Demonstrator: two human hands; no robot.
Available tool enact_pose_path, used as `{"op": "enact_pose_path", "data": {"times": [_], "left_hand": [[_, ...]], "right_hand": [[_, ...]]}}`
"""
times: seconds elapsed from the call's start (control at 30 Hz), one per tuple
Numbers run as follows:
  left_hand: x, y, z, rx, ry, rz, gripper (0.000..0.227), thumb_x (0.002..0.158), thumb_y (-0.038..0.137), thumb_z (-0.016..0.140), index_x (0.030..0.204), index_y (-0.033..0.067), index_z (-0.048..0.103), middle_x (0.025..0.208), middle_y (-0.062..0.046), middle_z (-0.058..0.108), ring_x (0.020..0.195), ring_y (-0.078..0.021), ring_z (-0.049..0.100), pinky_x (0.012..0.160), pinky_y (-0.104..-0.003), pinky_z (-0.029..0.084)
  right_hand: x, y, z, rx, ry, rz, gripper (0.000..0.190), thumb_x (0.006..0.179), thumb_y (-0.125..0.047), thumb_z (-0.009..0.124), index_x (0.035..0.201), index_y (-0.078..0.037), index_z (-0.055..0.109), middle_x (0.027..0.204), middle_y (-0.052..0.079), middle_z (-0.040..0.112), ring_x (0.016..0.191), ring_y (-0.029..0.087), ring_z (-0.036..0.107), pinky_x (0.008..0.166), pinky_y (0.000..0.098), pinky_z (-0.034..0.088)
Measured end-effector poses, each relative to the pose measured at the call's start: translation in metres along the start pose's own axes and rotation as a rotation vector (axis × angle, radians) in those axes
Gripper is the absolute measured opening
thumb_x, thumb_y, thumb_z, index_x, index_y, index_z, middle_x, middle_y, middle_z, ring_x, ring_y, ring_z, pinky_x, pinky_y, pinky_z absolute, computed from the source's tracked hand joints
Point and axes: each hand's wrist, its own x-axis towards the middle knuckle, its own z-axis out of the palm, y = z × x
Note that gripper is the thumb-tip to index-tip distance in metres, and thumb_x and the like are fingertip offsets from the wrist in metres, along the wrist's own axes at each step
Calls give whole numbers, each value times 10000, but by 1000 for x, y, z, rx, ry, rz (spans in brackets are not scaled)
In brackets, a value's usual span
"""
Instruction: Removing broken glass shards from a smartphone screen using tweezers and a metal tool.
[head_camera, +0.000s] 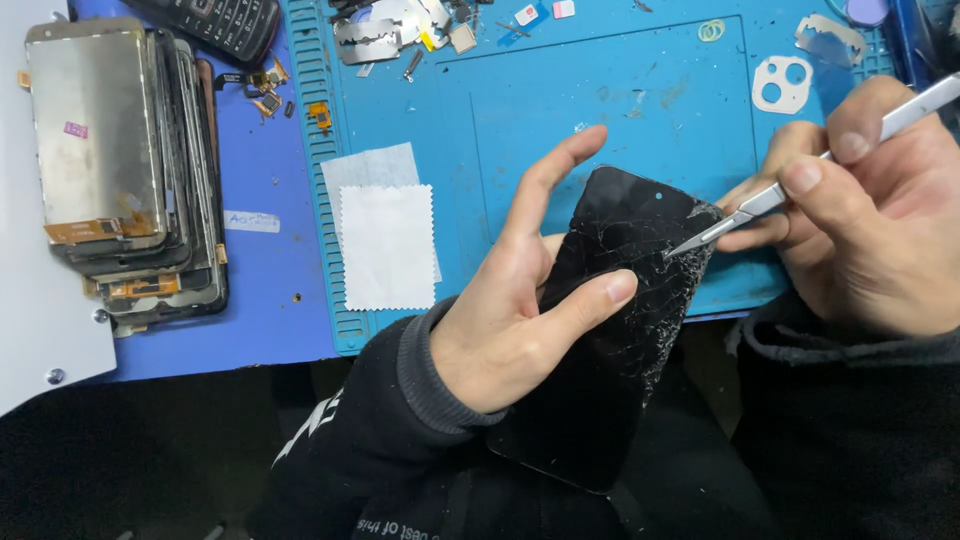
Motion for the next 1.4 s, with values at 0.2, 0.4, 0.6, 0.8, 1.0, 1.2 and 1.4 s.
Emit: {"op": "enact_pose_path", "data": {"times": [0.2, 0.4, 0.6, 0.8, 1.0, 1.2, 1.4], "left_hand": [[-1, -3, -2, -26, -29, 0, 874, 1074, -20, 549, 1720, 77, -32, 1337, -203, 655, 1219, -185, 644, 1138, -366, 504], [-2, -6, -3, -105, -71, -16, 901, 1076, -25, 564, 1731, 79, -46, 1354, -214, 633, 1237, -188, 630, 1166, -367, 486], [-1, -4, -3, -77, -60, -20, 890, 1074, -16, 556, 1719, 84, -50, 1359, -228, 640, 1236, -201, 637, 1144, -365, 494], [1, -8, -1, 31, 38, 81, 837, 1080, -13, 546, 1696, 72, -14, 1365, -199, 639, 1258, -194, 634, 1152, -356, 492], [1, -8, 0, 69, 95, 143, 779, 1090, -19, 539, 1693, 58, 51, 1358, -166, 641, 1272, -185, 621, 1159, -345, 481], [3, -11, 1, 73, 149, 184, 757, 1066, -30, 547, 1661, 58, 88, 1326, -149, 644, 1248, -174, 620, 1144, -336, 479], [4, -6, 4, 56, 198, 227, 751, 1027, -33, 559, 1634, 54, 126, 1299, -139, 638, 1200, -162, 614, 1104, -320, 472]], "right_hand": [[1, -6, 3, -23, -51, 9, 154, 1120, 31, 492, 1102, -65, 373, 863, 203, 580, 941, 347, 734, 792, 422, 673], [-4, -1, -5, 75, -48, 34, 216, 1133, 38, 549, 1046, -54, 374, 871, 203, 582, 934, 361, 733, 724, 398, 665], [-1, -3, -1, 108, -58, 68, 193, 1105, 30, 549, 1049, -54, 384, 873, 173, 581, 928, 338, 738, 703, 386, 668], [-3, -2, 11, 58, 28, -48, 150, 1138, 23, 550, 1125, -34, 411, 910, 171, 595, 925, 309, 737, 744, 423, 674], [-4, -2, 21, -85, 88, -128, 159, 1106, 22, 569, 1172, -1, 426, 979, 215, 632, 905, 335, 743, 752, 460, 671], [-13, 6, 27, -268, 26, -390, 183, 1177, -8, 586, 1189, -13, 403, 1019, 280, 677, 948, 353, 750, 930, 483, 672], [-24, 7, 56, -398, 120, -641, 196, 1102, 4, 621, 1149, -14, 432, 997, 263, 682, 976, 357, 754, 952, 460, 647]]}}
